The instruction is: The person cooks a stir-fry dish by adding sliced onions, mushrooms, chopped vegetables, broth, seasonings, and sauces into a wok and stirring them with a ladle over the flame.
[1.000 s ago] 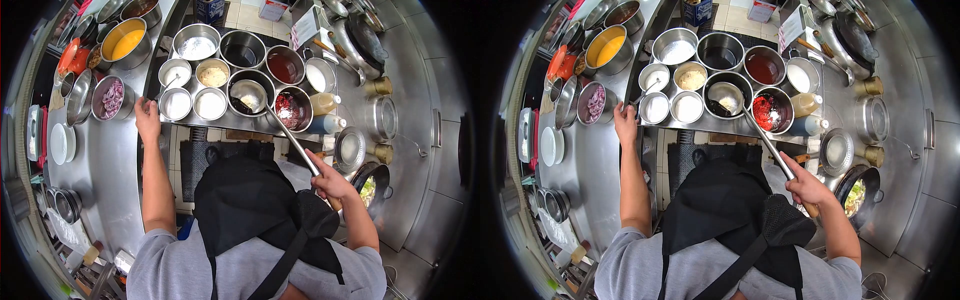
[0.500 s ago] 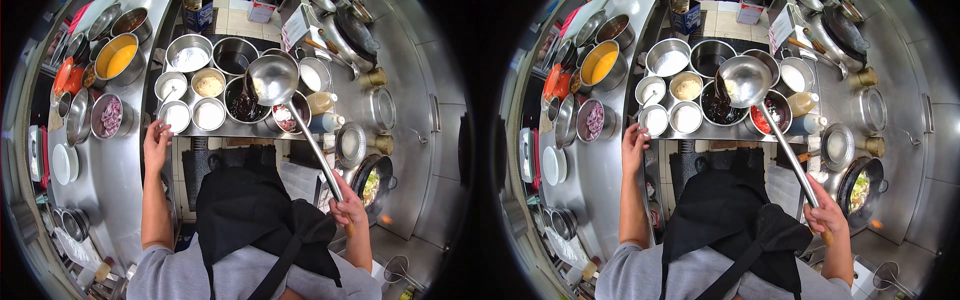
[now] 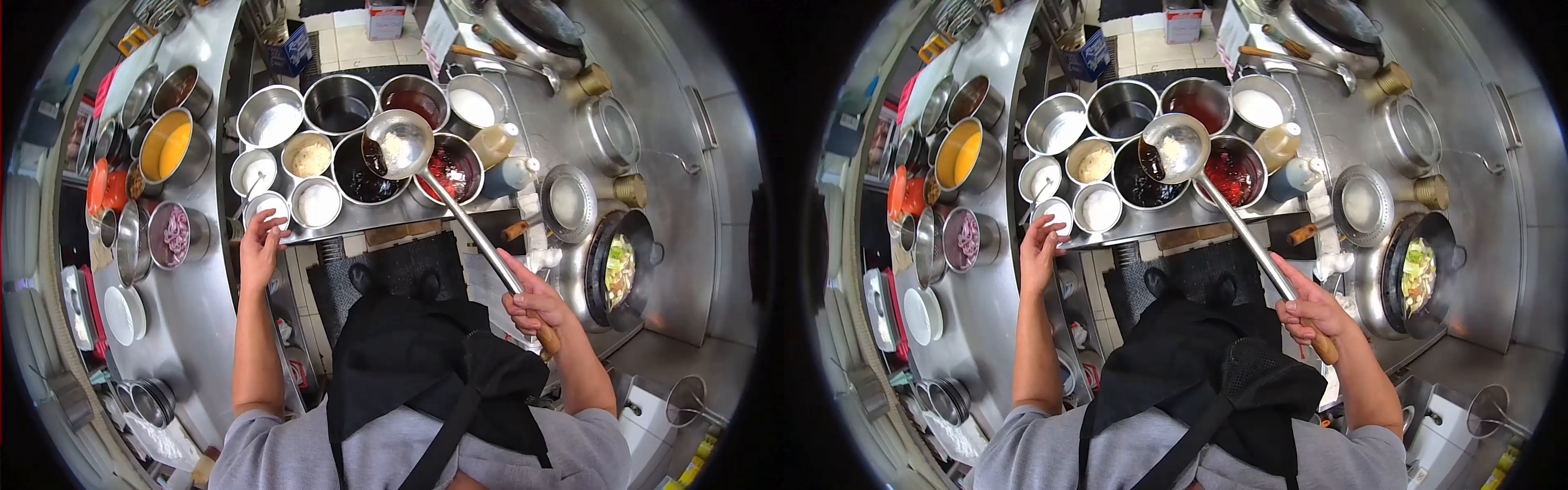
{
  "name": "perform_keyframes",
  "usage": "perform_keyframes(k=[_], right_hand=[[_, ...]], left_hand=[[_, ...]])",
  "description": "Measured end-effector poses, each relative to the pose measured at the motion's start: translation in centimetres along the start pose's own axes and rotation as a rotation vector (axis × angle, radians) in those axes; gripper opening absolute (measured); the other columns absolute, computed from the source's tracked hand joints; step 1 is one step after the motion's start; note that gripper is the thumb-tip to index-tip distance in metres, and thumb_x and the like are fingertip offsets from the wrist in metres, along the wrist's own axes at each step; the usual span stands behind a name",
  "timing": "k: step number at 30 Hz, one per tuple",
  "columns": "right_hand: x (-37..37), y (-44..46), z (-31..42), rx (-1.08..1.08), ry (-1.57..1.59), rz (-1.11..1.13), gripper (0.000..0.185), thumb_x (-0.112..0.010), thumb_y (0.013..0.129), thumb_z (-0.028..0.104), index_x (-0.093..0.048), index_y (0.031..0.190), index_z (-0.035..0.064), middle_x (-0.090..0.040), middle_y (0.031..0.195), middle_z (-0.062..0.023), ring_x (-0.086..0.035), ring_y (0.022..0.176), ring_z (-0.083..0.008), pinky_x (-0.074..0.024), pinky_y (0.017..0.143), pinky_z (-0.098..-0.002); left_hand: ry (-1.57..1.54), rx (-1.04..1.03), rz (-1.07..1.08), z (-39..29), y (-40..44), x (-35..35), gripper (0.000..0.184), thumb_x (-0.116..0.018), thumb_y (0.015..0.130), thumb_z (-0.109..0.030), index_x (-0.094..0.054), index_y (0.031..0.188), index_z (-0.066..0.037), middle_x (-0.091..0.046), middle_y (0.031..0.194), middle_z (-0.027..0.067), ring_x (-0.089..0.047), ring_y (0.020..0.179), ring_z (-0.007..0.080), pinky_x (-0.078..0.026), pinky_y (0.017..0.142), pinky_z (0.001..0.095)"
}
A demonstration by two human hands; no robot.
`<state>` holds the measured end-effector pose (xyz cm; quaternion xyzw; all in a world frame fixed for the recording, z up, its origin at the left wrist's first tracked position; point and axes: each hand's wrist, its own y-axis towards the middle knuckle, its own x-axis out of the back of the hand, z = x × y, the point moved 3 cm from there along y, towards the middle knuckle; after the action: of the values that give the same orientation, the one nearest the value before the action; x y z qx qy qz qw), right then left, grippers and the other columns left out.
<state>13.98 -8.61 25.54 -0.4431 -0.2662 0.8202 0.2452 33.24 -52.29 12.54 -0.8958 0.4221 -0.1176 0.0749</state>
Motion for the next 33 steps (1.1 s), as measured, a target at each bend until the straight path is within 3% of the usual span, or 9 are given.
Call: perform_keyframes(k=[10, 14, 17, 21, 22, 24, 29, 31, 33], right_hand=[[7.8, -17.1, -6.1, 0.585, 0.319, 0.061, 0.087, -0.056, 0.092, 0.004, -0.001, 0.156, 0.0258, -0.041, 0.068, -0.0079, -0.038, 0.037, -0.0078, -0.0305, 0.032, -0.0221], [14.1, -26.0, -11.2, 0.843, 0.338, -0.149, 0.088, -0.058, 0.090, 0.007, -0.004, 0.156, 0.0279, -0.041, 0.067, -0.0064, -0.036, 0.037, -0.0072, -0.0267, 0.032, -0.0228], [20.6, -31.8, -13.4, 0.875, 0.271, -0.464, 0.086, -0.059, 0.091, 0.008, -0.006, 0.156, 0.0283, -0.046, 0.070, -0.0046, -0.040, 0.042, -0.0084, -0.0326, 0.036, -0.0231], [29.7, -35.4, -13.3, 0.671, 0.181, -1.064, 0.083, -0.051, 0.087, 0.001, -0.010, 0.156, 0.0226, -0.051, 0.073, -0.0062, -0.046, 0.047, -0.0112, -0.0417, 0.043, -0.0303], [31.3, -35.0, -13.9, 0.679, 0.191, -1.065, 0.083, -0.051, 0.087, 0.001, -0.010, 0.156, 0.0226, -0.051, 0.073, -0.0062, -0.046, 0.047, -0.0112, -0.0417, 0.043, -0.0303], [33.8, -35.4, -13.9, 0.507, -0.170, -1.454, 0.083, -0.047, 0.085, -0.001, -0.007, 0.156, 0.0165, -0.052, 0.074, -0.0072, -0.048, 0.049, -0.0130, -0.0444, 0.045, -0.0332], [31.8, -36.0, -15.4, 0.473, -0.046, -1.260, 0.083, -0.047, 0.086, -0.001, -0.007, 0.156, 0.0163, -0.053, 0.075, -0.0078, -0.047, 0.048, -0.0133, -0.0436, 0.046, -0.0319], [31.6, -36.2, -16.2, 0.645, 0.330, -0.839, 0.082, -0.049, 0.088, -0.002, -0.009, 0.156, 0.0227, -0.047, 0.068, -0.0028, -0.045, 0.048, -0.0106, -0.0402, 0.043, -0.0278], [33.8, -36.6, -16.4, 0.677, 0.406, -0.724, 0.081, -0.049, 0.089, -0.001, -0.010, 0.156, 0.0252, -0.047, 0.069, -0.0028, -0.044, 0.048, -0.0099, -0.0394, 0.043, -0.0266]], left_hand=[[0.193, 0.162, 0.177, 7.0, -3.1, -8.2, 0.031, -0.055, 0.097, -0.015, -0.050, 0.126, -0.005, -0.067, 0.106, 0.0085, -0.064, 0.081, 0.0128, -0.048, 0.059, 0.0235], [0.228, 0.185, 0.366, 11.4, -4.9, -13.5, 0.032, -0.058, 0.095, -0.018, -0.050, 0.125, -0.007, -0.067, 0.101, 0.0079, -0.064, 0.075, 0.0136, -0.048, 0.053, 0.0255], [0.219, 0.213, 0.461, 10.9, -6.9, -19.5, 0.030, -0.056, 0.096, -0.015, -0.049, 0.124, -0.007, -0.066, 0.101, 0.0098, -0.063, 0.076, 0.0142, -0.049, 0.055, 0.0261], [0.300, 0.256, 0.578, 9.5, -7.7, -27.5, 0.031, -0.054, 0.096, -0.009, -0.048, 0.127, -0.006, -0.065, 0.107, 0.0112, -0.062, 0.076, 0.0140, -0.050, 0.056, 0.0257], [0.315, 0.210, 0.617, 9.3, -7.6, -29.3, 0.031, -0.052, 0.096, -0.005, -0.049, 0.126, -0.006, -0.064, 0.109, 0.0119, -0.061, 0.076, 0.0143, -0.050, 0.057, 0.0249], [0.303, 0.184, 0.661, 7.8, -8.6, -32.9, 0.031, -0.051, 0.095, -0.004, -0.050, 0.126, -0.005, -0.064, 0.109, 0.0120, -0.062, 0.078, 0.0148, -0.050, 0.058, 0.0248], [0.396, 0.105, 0.819, 4.8, -9.4, -39.8, 0.032, -0.050, 0.094, -0.001, -0.049, 0.126, -0.004, -0.063, 0.111, 0.0118, -0.065, 0.084, 0.0174, -0.052, 0.063, 0.0277], [0.371, 0.101, 0.812, 4.2, -9.7, -42.0, 0.030, -0.050, 0.094, -0.003, -0.051, 0.124, -0.005, -0.066, 0.111, 0.0116, -0.066, 0.084, 0.0165, -0.052, 0.061, 0.0265], [0.441, 0.055, 0.885, 3.3, -9.8, -44.1, 0.030, -0.050, 0.094, -0.003, -0.052, 0.124, -0.006, -0.066, 0.111, 0.0112, -0.067, 0.085, 0.0165, -0.052, 0.061, 0.0268]])
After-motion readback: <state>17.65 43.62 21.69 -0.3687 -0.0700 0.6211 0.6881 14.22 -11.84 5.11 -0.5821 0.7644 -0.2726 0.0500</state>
